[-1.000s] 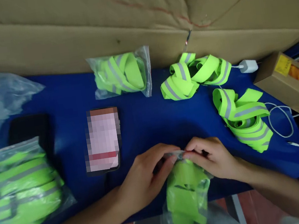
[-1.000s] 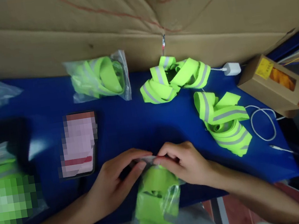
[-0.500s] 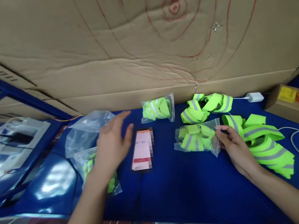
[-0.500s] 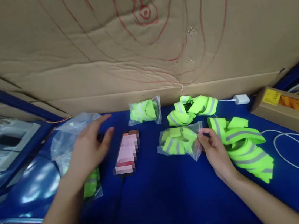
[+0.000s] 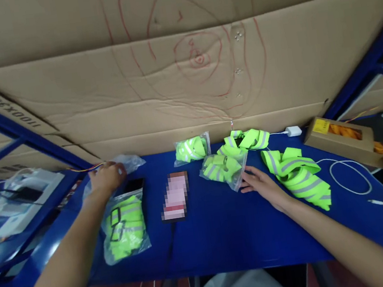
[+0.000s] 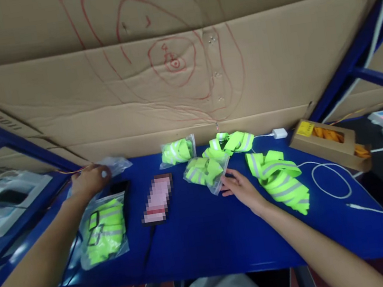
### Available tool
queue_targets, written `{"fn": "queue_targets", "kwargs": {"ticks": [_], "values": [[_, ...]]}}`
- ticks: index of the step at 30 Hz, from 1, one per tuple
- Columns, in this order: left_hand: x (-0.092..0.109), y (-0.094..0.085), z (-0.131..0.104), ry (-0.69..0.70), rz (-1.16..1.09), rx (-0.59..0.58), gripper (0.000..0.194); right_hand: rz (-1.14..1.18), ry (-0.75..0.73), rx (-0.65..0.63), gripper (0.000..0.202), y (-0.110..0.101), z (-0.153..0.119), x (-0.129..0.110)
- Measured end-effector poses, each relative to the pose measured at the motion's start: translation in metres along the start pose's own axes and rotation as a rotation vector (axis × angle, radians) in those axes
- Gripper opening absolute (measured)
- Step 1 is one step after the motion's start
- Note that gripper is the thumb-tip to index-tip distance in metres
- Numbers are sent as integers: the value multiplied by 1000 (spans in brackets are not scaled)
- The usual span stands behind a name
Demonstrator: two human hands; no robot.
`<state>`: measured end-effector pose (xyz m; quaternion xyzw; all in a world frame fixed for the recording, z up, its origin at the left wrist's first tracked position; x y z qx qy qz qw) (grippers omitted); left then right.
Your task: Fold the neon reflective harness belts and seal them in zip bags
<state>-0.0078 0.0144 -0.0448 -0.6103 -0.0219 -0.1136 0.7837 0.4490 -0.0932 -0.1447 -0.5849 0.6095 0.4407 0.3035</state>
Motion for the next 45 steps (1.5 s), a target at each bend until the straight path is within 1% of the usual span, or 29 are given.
{"fn": "queue_targets", "kwargs": {"ticks": [3, 6, 8, 9, 10, 11, 12, 13, 15, 16, 17, 18, 19, 20, 22, 23, 24, 25, 26, 28, 30, 31, 34, 36, 38, 41, 42, 43, 45], "values": [[7, -9, -4, -50, -121, 196, 16, -17, -83, 33, 54, 6, 5, -3], [18, -19, -13, -110, -310, 387, 17, -2, -181, 56, 50, 21, 15, -16], [29, -26, -24, -137, -468, 469, 17, 9, -224, 39, 44, 39, 27, -30], [37, -31, -31, -146, -571, 504, 16, 16, -236, 27, 40, 52, 35, -37], [45, -36, -39, -140, -685, 514, 16, 25, -238, 10, 37, 67, 46, -45], [55, -42, -47, -165, -948, 587, 17, 35, -231, -9, 35, 84, 57, -51], [65, -47, -56, -186, -1150, 588, 19, 45, -213, -26, 31, 103, 69, -57], [75, -52, -64, -197, -1269, 560, 20, 53, -187, -36, 27, 123, 82, -62], [92, -59, -77, -193, -1381, 517, 16, 56, -144, -53, 19, 158, 103, -67], [98, -60, -82, -184, -1417, 493, 15, 42, -123, -72, 17, 172, 110, -68], [102, -59, -86, -177, -1446, 460, 15, 27, -114, -88, 18, 182, 114, -69], [105, -56, -89, -173, -1473, 422, 16, 10, -116, -102, 21, 187, 114, -69], [107, -52, -92, -171, -1494, 387, 19, -5, -130, -110, 24, 187, 111, -67], [109, -45, -93, -171, -1510, 346, 21, -16, -153, -112, 27, 183, 104, -66], [113, -29, -95, -170, -1524, 274, 26, -28, -207, -109, 32, 162, 85, -60], [117, -20, -95, -166, -1524, 245, 27, -31, -226, -115, 34, 148, 73, -56], [122, -12, -95, -162, -1521, 220, 29, -33, -234, -125, 41, 132, 62, -53], [129, -3, -94, -156, -1520, 192, 30, -30, -246, -148, 50, 117, 51, -50], [138, 5, -92, -145, -1524, 148, 31, -34, -279, -160, 53, 101, 41, -47], [157, 18, -88, -95, -1542, 11, 32, -66, -329, -93, 53, 71, 28, -44], [174, 29, -82, -26, -1531, -116, 32, -83, -332, 20, 47, 42, 21, -43], [180, 33, -80, 14, -1497, -140, 32, -76, -315, 61, 43, 29, 20, -44], [189, 47, -72, 96, -1345, -100, 36, -53, -276, 83, 42, -2, 17, -44], [190, 56, -68, 97, -1310, -117, 39, -41, -261, 74, 43, -13, 15, -42], [190, 62, -64, 58, -1323, -133, 41, -30, -246, 60, 43, -17, 12, -39], [191, 63, -59, -5, -1318, -20, 43, -14, -217, 22, 41, -15, 9, -34], [192, 62, -58, -28, -1341, -4, 45, -10, -210, 11, 41, -13, 8, -33], [194, 61, -58, -46, -1389, -24, 48, -10, -206, 9, 41, -11, 7, -33], [199, 61, -59, -44, -1519, -164, 55, -18, -205, 41, 41, -10, 7, -32]]}}
Point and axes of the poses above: each hand's wrist, its own z-axis towards the middle knuckle, its own y-axis out of the palm, x = y × z, the point moved 1 cm from there along z, towards the middle knuckle, and after that the axes turned 14 degrees about y, right-handed, at the moved point
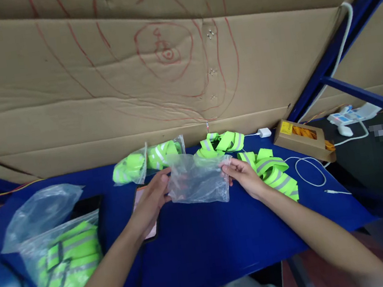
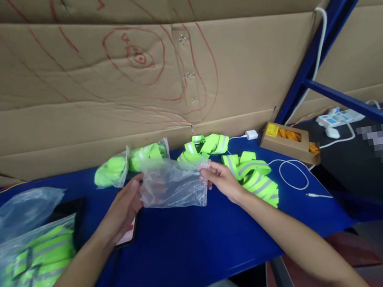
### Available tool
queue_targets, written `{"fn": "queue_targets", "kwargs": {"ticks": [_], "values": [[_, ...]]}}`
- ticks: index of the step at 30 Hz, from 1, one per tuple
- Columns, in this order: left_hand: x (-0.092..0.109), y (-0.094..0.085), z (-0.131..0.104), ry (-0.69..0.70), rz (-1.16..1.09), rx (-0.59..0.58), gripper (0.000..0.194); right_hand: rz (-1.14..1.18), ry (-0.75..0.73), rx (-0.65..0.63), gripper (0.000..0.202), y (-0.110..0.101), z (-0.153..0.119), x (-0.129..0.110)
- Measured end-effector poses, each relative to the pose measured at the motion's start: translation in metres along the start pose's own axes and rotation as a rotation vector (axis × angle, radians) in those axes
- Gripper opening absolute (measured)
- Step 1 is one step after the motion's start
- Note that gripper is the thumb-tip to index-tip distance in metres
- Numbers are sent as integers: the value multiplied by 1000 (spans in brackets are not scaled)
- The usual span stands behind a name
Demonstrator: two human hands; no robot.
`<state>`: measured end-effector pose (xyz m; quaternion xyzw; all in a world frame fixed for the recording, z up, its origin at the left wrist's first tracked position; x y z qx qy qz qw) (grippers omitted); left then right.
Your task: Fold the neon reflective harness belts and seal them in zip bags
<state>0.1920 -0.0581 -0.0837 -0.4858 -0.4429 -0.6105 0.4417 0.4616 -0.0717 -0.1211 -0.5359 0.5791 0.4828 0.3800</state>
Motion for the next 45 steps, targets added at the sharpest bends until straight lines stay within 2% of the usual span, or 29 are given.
{"fn": "queue_targets", "kwargs": {"ticks": [3, 5, 9, 12, 16, 19, 23, 25, 29, 31, 35, 38, 41, 45], "values": [[-2, 4, -3, -69, -42, -177, 65, -4, -5, 85, 42, -4, 4, 0], [-4, 2, -4, -84, 13, -207, 67, 23, -21, 151, 42, -11, 8, -2], [-2, -7, -5, -26, 44, -71, 52, 42, -82, 285, 40, -25, 11, -8], [-1, -7, -6, 14, 15, -19, 47, -16, -86, 251, 38, -20, 8, -7], [-7, -5, -9, 79, 100, -30, 29, -65, -85, 186, 34, -5, 2, -1], [-14, -7, -8, 129, 108, -6, 27, -22, -96, 223, 33, -3, 1, 0], [-15, -9, -8, 272, 171, 143, 29, 15, -117, 293, 35, -9, 1, -3], [-15, -7, -8, 296, 166, 137, 33, 20, -114, 303, 36, -10, 1, -3], [-22, -4, -8, 192, 78, 10, 40, -9, -105, 276, 37, -6, 0, 2], [-27, -6, -7, 131, 74, 10, 37, -22, -107, 264, 37, -4, 1, 5], [-28, -13, -2, 49, 54, 84, 31, -24, -128, 272, 34, -6, 2, 4], [-27, -12, -1, 19, 20, 113, 33, -30, -148, 282, 33, -9, 2, 3], [-27, -9, -3, 1, 56, 54, 34, -53, -153, 263, 32, -7, 2, 5], [-29, -11, -4, 59, 160, 31, 31, -77, -160, 249, 32, -7, 1, 6]]}}
Point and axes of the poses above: each hand's wrist, its own z-axis towards the middle knuckle, its own y-axis out of the palm, x = y × z, the point moved 1 cm from there along z, towards the middle knuckle, and after that the axes turned 14 degrees about y, right-handed, at the moved point
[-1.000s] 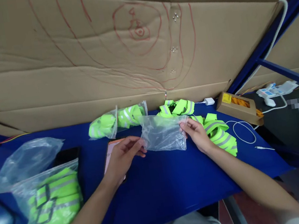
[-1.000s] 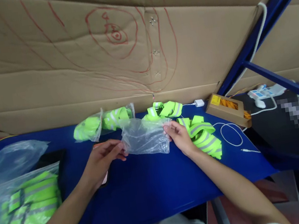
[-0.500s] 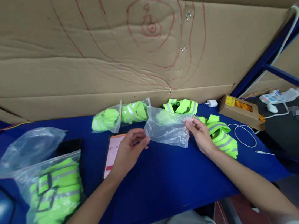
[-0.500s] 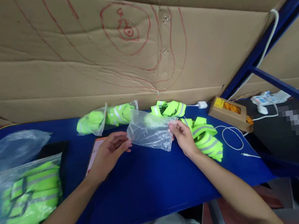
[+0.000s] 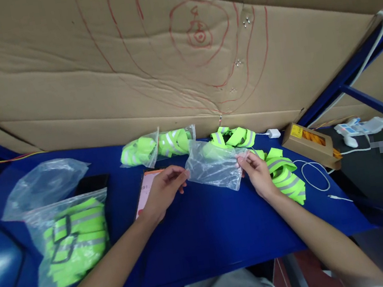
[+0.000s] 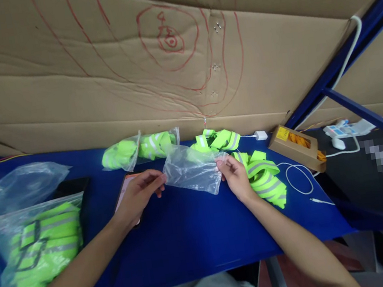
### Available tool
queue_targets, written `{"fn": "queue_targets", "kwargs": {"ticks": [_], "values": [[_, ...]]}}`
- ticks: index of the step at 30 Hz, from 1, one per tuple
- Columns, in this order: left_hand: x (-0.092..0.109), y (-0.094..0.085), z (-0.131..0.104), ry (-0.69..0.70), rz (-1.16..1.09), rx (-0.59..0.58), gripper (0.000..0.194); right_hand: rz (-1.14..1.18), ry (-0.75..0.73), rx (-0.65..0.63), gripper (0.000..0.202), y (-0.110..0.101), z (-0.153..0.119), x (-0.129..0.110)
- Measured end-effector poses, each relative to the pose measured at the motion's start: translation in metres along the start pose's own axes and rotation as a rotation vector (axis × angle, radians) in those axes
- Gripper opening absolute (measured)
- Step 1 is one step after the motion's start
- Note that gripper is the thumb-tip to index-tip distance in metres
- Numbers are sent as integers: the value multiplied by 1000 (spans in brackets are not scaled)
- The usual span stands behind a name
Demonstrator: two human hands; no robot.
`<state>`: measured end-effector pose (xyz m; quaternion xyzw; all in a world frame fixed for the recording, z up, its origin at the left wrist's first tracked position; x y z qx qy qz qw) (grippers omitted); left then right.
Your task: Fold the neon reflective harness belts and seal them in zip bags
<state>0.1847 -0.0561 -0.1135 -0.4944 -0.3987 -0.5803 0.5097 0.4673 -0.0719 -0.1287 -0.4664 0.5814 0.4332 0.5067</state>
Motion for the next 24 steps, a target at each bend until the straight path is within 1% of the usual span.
{"fn": "queue_targets", "kwargs": {"ticks": [3, 5, 7, 9, 12, 15, 18, 21, 24], "values": [[-2, -6, 4, 54, 41, 40, 30, 34, -22, 77, 32, -9, 5, -4], [-1, -9, 6, 60, 18, 77, 31, 69, -36, 146, 31, -16, 9, -8], [0, -8, 7, 63, -19, 105, 32, 87, -33, 176, 32, -20, 11, -12], [2, -3, 5, 52, -42, 85, 33, 82, -19, 153, 33, -17, 10, -13], [2, 4, 0, 7, -57, 24, 36, 52, 4, 67, 33, -8, 3, -10], [2, 5, -3, -18, -61, 10, 34, 35, 20, 12, 33, 0, -2, -6], [3, 3, -3, -63, -178, 23, 30, 52, 34, 6, 31, 3, -3, -7], [7, 2, -2, -102, -347, 55, 34, 83, 50, 17, 31, 1, -2, -10], [10, 1, -1, -70, -392, 57, 37, 118, 63, 52, 34, -3, 0, -12]]}}
Point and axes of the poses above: each hand's wrist, its own z-axis towards the middle knuckle, its own y-axis out of the palm, x = y × z, the point moved 1 cm from there along z, towards the middle knuckle, and after that the axes turned 14 degrees about y, right-handed, at the moved point
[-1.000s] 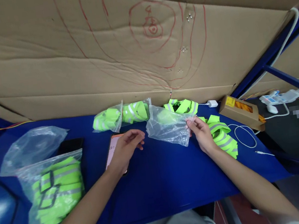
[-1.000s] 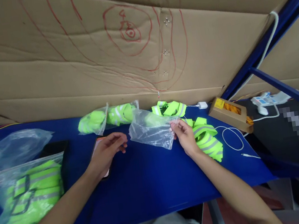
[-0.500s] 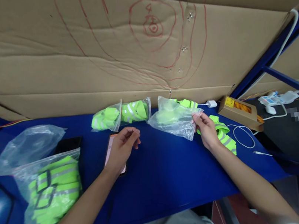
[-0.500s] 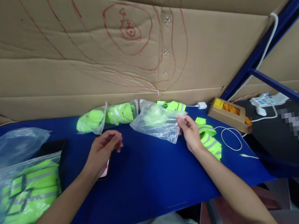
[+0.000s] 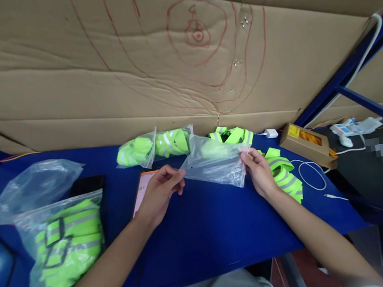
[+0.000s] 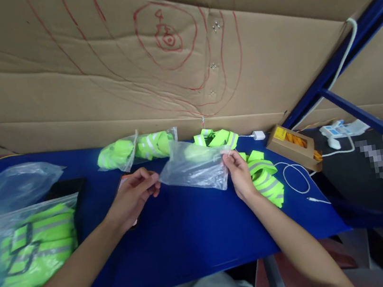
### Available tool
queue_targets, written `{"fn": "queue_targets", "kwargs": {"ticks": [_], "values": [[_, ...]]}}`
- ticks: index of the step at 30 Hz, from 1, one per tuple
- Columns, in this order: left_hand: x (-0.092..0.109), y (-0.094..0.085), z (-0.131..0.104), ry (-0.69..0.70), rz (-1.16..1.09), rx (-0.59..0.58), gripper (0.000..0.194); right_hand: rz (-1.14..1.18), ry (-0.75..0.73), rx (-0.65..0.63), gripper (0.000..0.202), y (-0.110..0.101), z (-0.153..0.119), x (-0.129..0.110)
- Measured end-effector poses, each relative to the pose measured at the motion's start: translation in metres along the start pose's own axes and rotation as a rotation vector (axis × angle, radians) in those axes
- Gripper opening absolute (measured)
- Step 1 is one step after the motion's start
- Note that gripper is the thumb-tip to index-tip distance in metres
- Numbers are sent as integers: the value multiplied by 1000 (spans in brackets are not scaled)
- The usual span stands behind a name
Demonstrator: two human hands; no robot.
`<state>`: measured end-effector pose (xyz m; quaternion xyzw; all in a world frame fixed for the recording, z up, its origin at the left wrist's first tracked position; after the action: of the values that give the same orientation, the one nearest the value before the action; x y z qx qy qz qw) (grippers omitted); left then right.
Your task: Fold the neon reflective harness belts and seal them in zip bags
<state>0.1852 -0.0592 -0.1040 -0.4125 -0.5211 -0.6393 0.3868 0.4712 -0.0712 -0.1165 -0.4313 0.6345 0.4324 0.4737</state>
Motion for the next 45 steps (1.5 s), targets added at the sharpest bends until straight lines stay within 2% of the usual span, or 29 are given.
{"fn": "queue_targets", "kwargs": {"ticks": [3, 6, 8, 10, 13, 15, 19, 21, 25, 28, 30, 32, 35, 39, 42, 45], "values": [[3, 0, 1, 68, 0, -23, 31, -27, 8, 14, 34, -5, 2, -1], [2, 1, 0, 70, 74, -99, 52, -138, -10, -19, 33, -4, 0, 2], [-1, -1, 0, 62, 181, -134, 47, -246, -35, -53, 33, -1, -2, 3], [-2, -5, 2, 83, 261, -82, 33, -347, -79, -45, 35, 1, -4, 4], [1, -11, 6, 113, 258, 23, 33, -377, -129, 56, 37, -2, -2, 2], [3, -9, 6, 64, 244, -28, 40, -358, -122, 92, 38, -5, 0, 1], [-2, 1, 0, -52, 281, -252, 43, -367, -121, 84, 39, -5, 1, 1], [-4, 3, -2, -16, 305, -268, 38, -389, -129, 58, 40, -3, -1, 1], [-3, -3, 0, 28, 338, -220, 34, -425, -125, 27, 42, -1, -3, -2], [-2, -9, 4, -30, 352, -274, 35, -440, -161, 48, 42, -4, -3, -6], [-1, -11, 4, -19, 377, -308, 39, -440, -167, 41, 42, -5, -3, -8], [0, -8, 2, 118, 495, -274, 41, -416, -110, -9, 42, -3, -6, -5], [4, 5, -11, 453, 801, -240, 40, -351, 49, -119, 40, 6, -13, 4], [4, 26, -36, 762, 1094, -404, 56, -187, 161, -225, 36, 19, -27, 8], [-4, 32, -47, 887, 1216, -550, 64, -51, 240, -413, 32, 25, -36, 4], [-12, 31, -48, 877, 1278, -639, 67, -26, 287, -618, 31, 28, -40, 2]]}}
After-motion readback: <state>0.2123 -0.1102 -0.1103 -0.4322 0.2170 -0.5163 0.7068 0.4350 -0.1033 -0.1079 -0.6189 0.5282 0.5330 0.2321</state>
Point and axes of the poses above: each hand's wrist, its own z-axis towards the middle knuckle, its own y-axis out of the palm, x = y × z, the point moved 1 cm from there along z, towards the middle knuckle, and after that the axes turned 14 degrees about y, right-handed, at the moved point
